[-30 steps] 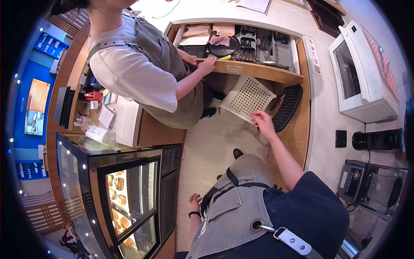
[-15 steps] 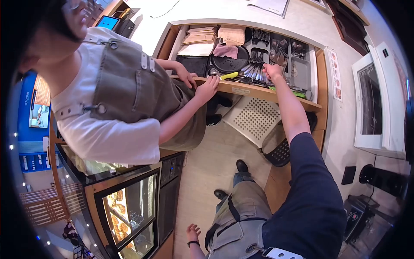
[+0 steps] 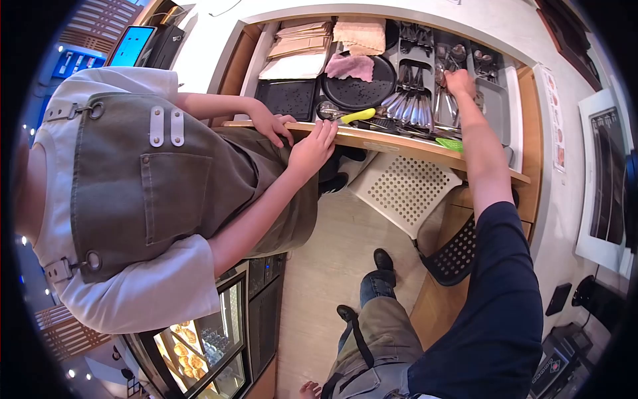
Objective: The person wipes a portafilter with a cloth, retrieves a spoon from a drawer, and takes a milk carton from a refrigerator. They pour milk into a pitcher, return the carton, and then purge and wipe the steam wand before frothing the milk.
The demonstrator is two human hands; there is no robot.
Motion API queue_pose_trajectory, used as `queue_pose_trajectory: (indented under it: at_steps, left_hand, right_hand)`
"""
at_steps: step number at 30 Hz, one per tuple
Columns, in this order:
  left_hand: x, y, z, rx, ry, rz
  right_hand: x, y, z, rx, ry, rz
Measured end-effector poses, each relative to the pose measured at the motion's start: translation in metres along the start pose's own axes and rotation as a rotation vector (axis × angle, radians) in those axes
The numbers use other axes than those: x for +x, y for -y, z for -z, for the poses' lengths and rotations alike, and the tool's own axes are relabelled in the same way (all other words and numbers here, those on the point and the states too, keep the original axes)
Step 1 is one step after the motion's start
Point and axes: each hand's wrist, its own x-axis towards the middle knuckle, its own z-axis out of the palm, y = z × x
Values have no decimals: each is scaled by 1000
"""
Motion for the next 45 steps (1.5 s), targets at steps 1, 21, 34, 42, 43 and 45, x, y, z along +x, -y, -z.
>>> queue_pose_trajectory:
  at_steps: [1,21,34,42,43,45]
  left_hand:
    - [0,-1,1,-9,-8,-14]
    - [21,-1,-11,-4,-26,-126]
    - [32,-2,-16,-58,0,-244]
    - [81,115,19,-213,-10,-447]
    - [88,128,31,-209,93,-624]
    - [35,126,61,-311,185,-767]
  right_hand:
    - [0,5,1,-30,15,-7]
    - [29,-34,25,830,566,-182]
    - [-202,-108,152,1185,714,266]
    - [-683,-204,102,766,936,704]
    - [-743,-212,87,669,1141,716]
    - [-876,-201,81,546,1524,734]
